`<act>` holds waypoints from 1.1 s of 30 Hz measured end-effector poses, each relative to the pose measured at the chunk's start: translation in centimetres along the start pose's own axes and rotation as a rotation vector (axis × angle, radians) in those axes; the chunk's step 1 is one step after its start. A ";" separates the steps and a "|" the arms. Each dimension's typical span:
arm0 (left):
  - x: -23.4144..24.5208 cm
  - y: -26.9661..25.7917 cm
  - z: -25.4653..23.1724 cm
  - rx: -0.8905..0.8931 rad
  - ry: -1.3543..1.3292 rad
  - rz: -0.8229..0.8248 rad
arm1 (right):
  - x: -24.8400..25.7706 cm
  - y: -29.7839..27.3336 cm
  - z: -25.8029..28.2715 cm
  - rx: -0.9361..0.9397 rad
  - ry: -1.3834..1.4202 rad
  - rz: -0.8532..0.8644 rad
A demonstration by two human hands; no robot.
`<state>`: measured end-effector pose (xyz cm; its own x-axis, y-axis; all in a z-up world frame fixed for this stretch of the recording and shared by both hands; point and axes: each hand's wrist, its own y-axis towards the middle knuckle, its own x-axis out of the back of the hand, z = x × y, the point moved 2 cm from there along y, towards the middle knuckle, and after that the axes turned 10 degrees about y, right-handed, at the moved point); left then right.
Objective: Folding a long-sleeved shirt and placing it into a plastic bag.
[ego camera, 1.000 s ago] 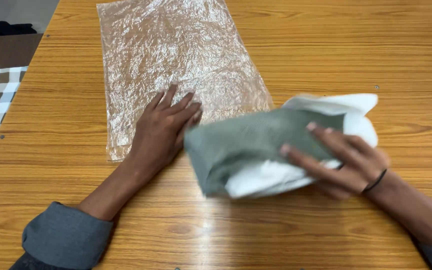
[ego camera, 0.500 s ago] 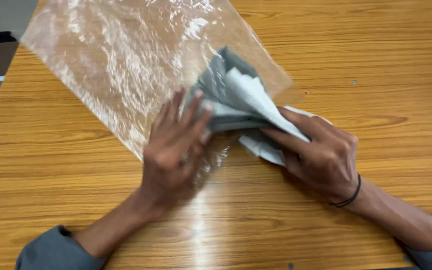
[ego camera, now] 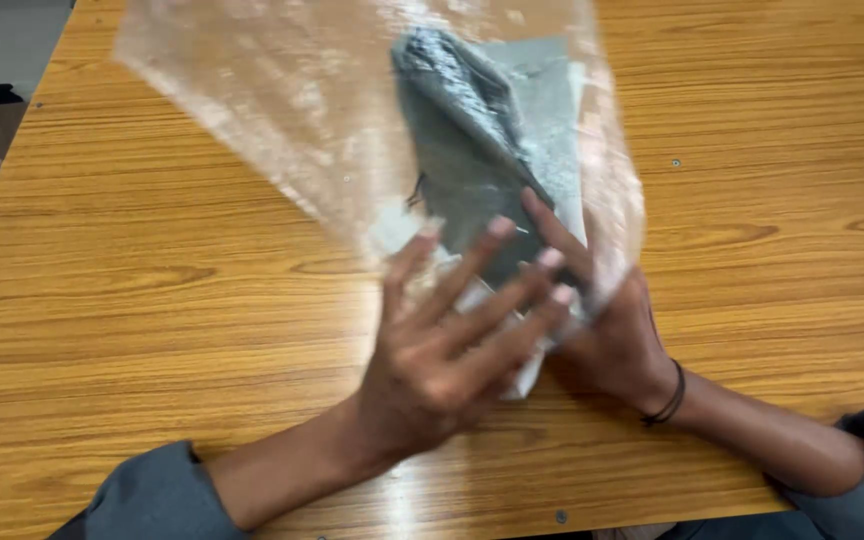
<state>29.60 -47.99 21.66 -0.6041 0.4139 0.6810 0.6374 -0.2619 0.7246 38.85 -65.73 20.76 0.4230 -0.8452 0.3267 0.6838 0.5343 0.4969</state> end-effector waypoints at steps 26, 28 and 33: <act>-4.5 -1.6 -5.0 -0.375 0.161 -0.084 | 7.1 4.0 -4.0 0.089 -0.697 0.304; -4.9 -2.3 -4.5 -0.425 0.234 -0.001 | 6.6 4.6 -4.8 -0.037 -0.679 0.401; -5.8 -3.5 -3.0 -0.352 0.093 0.408 | 3.2 4.7 -7.0 -0.204 -0.761 0.462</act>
<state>29.41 -52.09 15.50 -0.3909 0.1434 0.9092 0.6401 -0.6675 0.3805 47.60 -65.98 18.53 0.2238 -0.2721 0.9359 0.6662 0.7436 0.0569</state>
